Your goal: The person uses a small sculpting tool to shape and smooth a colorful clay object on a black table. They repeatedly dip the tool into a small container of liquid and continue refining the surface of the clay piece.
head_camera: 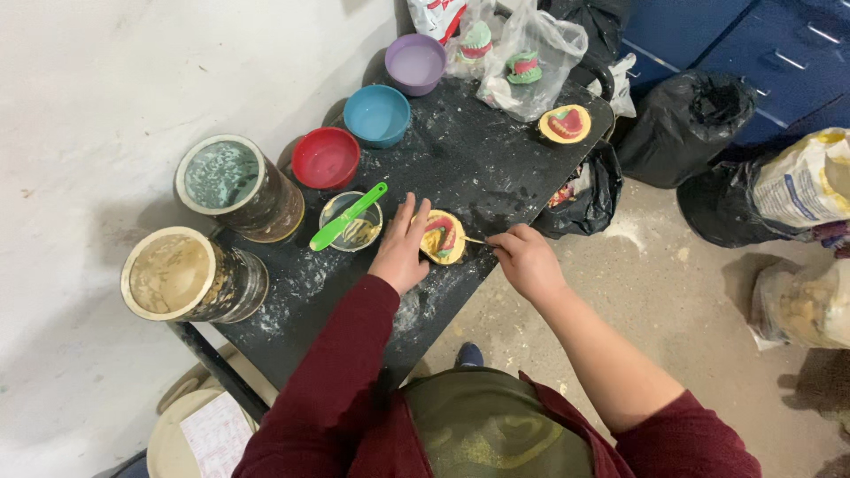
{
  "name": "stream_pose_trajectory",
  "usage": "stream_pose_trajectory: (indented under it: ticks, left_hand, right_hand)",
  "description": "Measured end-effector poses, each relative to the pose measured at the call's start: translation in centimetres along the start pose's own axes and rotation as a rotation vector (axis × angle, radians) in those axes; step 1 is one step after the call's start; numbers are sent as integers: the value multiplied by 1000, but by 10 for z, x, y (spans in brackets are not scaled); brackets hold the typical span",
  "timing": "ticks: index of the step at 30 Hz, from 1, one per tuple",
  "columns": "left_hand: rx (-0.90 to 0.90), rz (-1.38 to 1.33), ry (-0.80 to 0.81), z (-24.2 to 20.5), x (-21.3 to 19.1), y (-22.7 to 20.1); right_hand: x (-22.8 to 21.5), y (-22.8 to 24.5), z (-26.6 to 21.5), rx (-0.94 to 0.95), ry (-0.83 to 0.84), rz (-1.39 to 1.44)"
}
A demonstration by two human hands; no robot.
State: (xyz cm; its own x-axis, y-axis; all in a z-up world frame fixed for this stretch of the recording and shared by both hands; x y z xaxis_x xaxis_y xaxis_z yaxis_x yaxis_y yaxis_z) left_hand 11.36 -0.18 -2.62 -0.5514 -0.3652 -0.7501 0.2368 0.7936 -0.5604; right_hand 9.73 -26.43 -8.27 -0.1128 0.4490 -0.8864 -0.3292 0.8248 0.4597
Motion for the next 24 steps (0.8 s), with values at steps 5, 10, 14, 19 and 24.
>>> stream_pose_trajectory:
  ticks: [5,10,14,19,24]
  left_hand:
    - [15,8,15,12,5,8]
    - [-6,71,-44,16,16,13]
    - [-59,125,-161,5,19,3]
    - [-144,191,-245,-8,29,-16]
    - [-204,160,-407,-9,36,-26]
  right_hand:
    - [3,7,-14,0,25,-26]
    - [-3,9,-20,7,21,2]
    - [-5,14,-24,56,5,-10]
    - [-6,22,-32,149,22,-5]
    - [-4,30,-38,250,111,95]
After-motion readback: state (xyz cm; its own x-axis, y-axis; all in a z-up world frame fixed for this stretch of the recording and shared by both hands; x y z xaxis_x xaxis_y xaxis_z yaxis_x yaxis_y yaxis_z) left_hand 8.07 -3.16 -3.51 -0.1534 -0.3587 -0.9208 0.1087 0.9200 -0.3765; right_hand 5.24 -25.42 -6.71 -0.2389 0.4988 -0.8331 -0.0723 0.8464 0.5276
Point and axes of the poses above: each hand's wrist, its own z-axis towards the middle knuckle, its own x-axis out of the palm, y = z × x, the point moved 3 cm from there along z, towards the middle knuckle, and after that the axes turned 15 degrees about y, right-handed, at the moved point
